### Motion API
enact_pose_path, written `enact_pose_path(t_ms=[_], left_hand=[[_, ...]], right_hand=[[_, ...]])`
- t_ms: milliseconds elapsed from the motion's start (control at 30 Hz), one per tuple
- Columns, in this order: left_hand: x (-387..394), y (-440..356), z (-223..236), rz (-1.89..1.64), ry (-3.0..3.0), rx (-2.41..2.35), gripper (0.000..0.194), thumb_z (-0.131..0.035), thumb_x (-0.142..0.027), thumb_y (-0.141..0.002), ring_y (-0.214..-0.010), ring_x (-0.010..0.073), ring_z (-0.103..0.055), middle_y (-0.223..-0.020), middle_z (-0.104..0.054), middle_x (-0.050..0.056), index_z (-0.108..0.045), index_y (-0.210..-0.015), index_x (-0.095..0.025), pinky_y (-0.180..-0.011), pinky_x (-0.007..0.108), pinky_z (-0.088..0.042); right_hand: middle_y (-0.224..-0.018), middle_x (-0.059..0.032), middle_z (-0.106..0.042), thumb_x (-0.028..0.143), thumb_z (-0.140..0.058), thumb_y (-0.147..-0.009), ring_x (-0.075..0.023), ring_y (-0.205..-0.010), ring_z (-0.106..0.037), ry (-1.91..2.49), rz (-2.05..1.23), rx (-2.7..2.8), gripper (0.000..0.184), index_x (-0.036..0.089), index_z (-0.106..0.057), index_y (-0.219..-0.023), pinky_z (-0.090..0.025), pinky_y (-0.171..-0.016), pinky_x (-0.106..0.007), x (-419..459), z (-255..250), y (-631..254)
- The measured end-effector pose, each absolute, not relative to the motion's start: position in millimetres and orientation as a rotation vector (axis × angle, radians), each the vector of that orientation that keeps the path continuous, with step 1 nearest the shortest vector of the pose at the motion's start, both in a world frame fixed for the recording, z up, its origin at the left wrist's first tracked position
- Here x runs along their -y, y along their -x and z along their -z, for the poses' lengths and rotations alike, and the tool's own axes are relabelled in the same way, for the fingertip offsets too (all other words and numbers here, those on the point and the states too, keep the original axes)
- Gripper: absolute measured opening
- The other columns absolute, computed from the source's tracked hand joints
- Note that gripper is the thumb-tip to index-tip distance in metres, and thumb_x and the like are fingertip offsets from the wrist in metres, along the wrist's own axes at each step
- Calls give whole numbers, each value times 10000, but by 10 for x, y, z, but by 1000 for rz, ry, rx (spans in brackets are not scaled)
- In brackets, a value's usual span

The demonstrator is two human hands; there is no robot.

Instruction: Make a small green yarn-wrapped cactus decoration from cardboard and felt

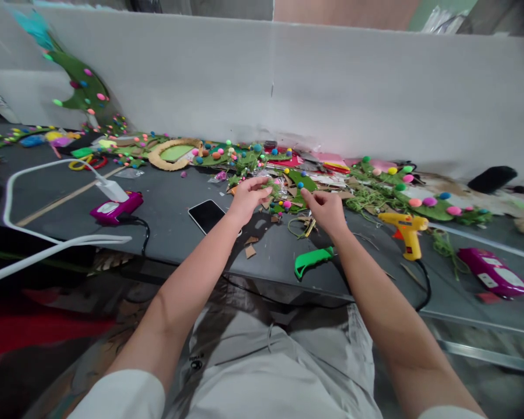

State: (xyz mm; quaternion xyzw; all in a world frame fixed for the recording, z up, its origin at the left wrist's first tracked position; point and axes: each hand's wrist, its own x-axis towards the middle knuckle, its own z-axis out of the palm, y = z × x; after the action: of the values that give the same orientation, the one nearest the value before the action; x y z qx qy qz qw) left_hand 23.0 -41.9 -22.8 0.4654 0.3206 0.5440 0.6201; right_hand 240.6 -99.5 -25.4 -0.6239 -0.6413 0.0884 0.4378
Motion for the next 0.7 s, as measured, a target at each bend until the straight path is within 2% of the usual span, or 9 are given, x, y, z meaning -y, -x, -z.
enact_pose_path(t_ms=[67,233,367,533,700], left_hand=[[396,-209,214,-1280,-986,-722,319,-808,-110,-659,-803,143,-650,-875,-689,31,-741,-967,-160,-760,309,-513],[308,-68,111,-1399,-726,-672,285,-768,-44,-657,-744,106,-634,-841,-692,9,-721,-910,-168,-737,273,-490],[253,31,62,-1473,-611,-615,257,-739,-27,-682,-704,96,-619,-791,-681,-4,-702,-888,-177,-710,256,-479],[270,32,47,-1480,-610,-647,285,-742,-17,-653,-699,100,-623,-788,-681,0,-699,-896,-160,-696,260,-474],[296,-1,57,-1468,-700,-702,313,-767,-58,-623,-716,109,-633,-823,-691,8,-717,-917,-156,-707,270,-486]], right_hand=[[-520,13,-403,694,-550,-880,-119,-551,-364,1583,-214,1693,620,194,-454,-527,-267,-552,-292,1049,200,-2397],[-568,-3,-513,627,-632,-842,-126,-563,-417,1657,-191,1883,512,188,-557,-588,-259,-552,-291,1036,154,-2582],[-508,13,-413,601,-557,-888,-121,-531,-347,1665,-183,1709,515,188,-542,-580,-237,-534,-293,935,81,-2861],[-514,24,-383,669,-485,-910,-110,-509,-319,1575,-562,1608,584,167,-629,-650,-238,-522,-290,1062,-188,-3084],[-565,51,-374,640,-667,-826,-103,-520,-290,1529,-1068,1756,467,179,-701,-894,-196,-518,-279,1508,-237,-3305]])
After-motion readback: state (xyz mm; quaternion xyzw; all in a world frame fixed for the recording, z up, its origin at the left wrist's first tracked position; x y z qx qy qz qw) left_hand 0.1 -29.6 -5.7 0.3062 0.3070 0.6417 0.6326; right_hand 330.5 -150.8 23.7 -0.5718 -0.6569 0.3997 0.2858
